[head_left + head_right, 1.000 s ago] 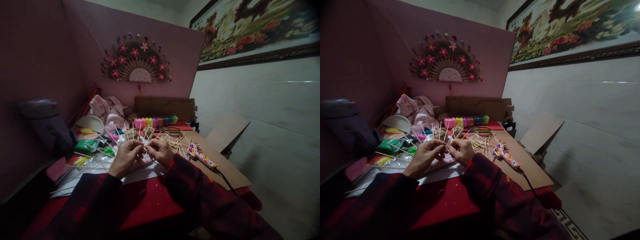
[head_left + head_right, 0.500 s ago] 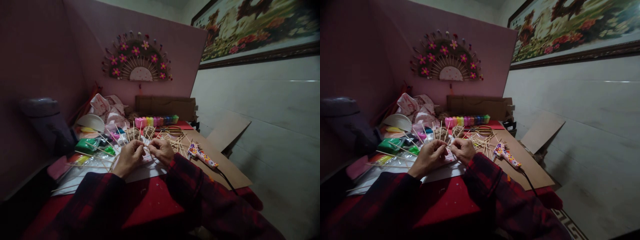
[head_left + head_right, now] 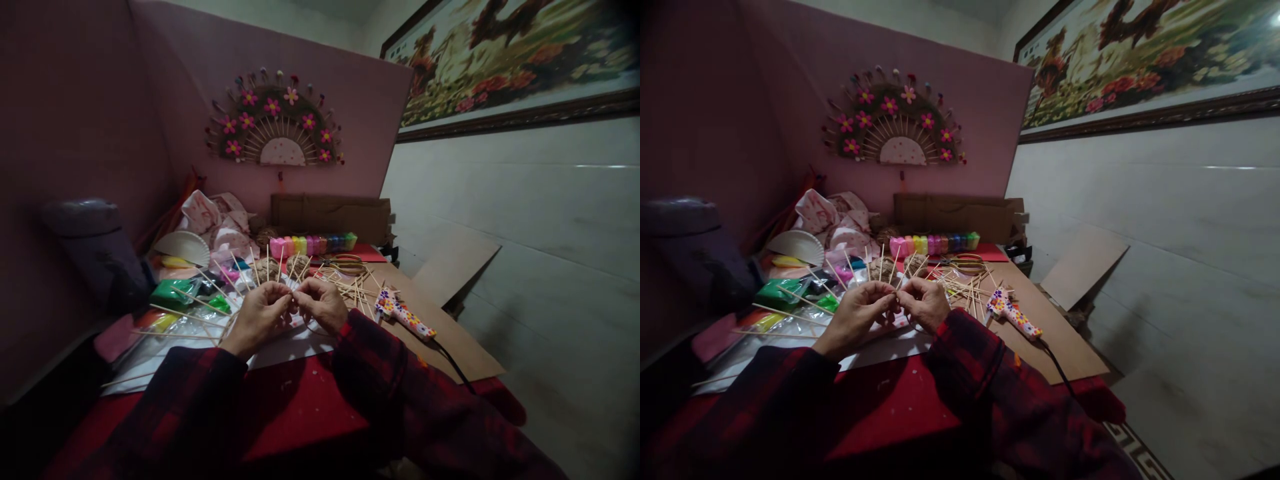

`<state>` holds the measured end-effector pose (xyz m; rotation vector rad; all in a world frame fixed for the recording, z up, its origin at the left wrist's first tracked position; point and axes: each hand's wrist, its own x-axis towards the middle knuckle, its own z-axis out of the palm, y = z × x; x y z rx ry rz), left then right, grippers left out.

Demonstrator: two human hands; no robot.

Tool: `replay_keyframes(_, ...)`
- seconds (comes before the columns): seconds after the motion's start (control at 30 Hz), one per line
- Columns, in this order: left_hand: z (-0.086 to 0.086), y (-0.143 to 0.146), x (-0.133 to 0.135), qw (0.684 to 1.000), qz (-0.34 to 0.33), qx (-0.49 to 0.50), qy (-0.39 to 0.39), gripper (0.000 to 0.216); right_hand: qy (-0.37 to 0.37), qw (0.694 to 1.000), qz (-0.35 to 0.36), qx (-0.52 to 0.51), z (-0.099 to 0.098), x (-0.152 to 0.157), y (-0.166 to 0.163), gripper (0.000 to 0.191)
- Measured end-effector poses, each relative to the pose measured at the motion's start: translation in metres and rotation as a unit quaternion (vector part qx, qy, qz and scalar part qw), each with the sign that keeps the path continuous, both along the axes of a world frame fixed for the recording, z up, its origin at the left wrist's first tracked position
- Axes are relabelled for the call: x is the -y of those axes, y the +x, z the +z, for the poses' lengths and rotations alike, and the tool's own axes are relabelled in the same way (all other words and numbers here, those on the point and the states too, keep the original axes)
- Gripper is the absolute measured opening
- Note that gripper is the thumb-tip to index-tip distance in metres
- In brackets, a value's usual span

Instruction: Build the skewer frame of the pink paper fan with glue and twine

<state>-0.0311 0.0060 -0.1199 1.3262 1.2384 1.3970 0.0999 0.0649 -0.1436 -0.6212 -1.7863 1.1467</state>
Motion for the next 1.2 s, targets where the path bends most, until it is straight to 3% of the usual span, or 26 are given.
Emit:
replay_keyframes(0.17, -0.003, -0.001, -0.002, 1.0, -0.001, -0.009, -0.012, 0.022, 0.107, 0.992, -0.053, 0.049, 0.0, -0.001, 0.002, 0.015)
replay_keyframes(0.33, -0.008, 0.0, -0.002, 0.997, 0.04, -0.066, 0.012, 0.018, 0.294, 0.946, -0.084, 0.105, 0.004, -0.001, 0.006, 0.011)
replay_keyframes(0.43, -0.008, 0.004, -0.002, 0.998, 0.02, -0.057, -0.012, 0.016, 0.339, 0.928, -0.099, 0.114, 0.003, 0.0, 0.005, 0.011)
replay_keyframes(0.5, -0.008, 0.006, -0.003, 0.999, 0.0, -0.043, -0.03, 0.017, 0.322, 0.934, -0.112, 0.104, 0.001, 0.001, 0.003, 0.011)
replay_keyframes(0.67, -0.005, 0.003, -0.002, 0.998, -0.031, 0.036, -0.038, 0.022, 0.191, 0.97, -0.132, 0.074, 0.001, 0.003, 0.0, 0.01)
replay_keyframes(0.97, 0.0, 0.004, 0.001, 1.0, 0.006, -0.021, 0.005, 0.022, 0.081, 0.996, -0.043, 0.023, -0.003, -0.003, -0.001, 0.012)
replay_keyframes(1.1, -0.006, -0.001, -0.003, 0.987, 0.046, -0.14, 0.065, 0.021, 0.062, 0.995, -0.071, 0.009, 0.001, -0.006, 0.001, 0.012)
replay_keyframes(1.2, -0.01, -0.013, -0.006, 0.926, 0.09, -0.336, 0.146, 0.02, 0.053, 0.988, -0.14, -0.027, 0.018, -0.015, 0.015, 0.01)
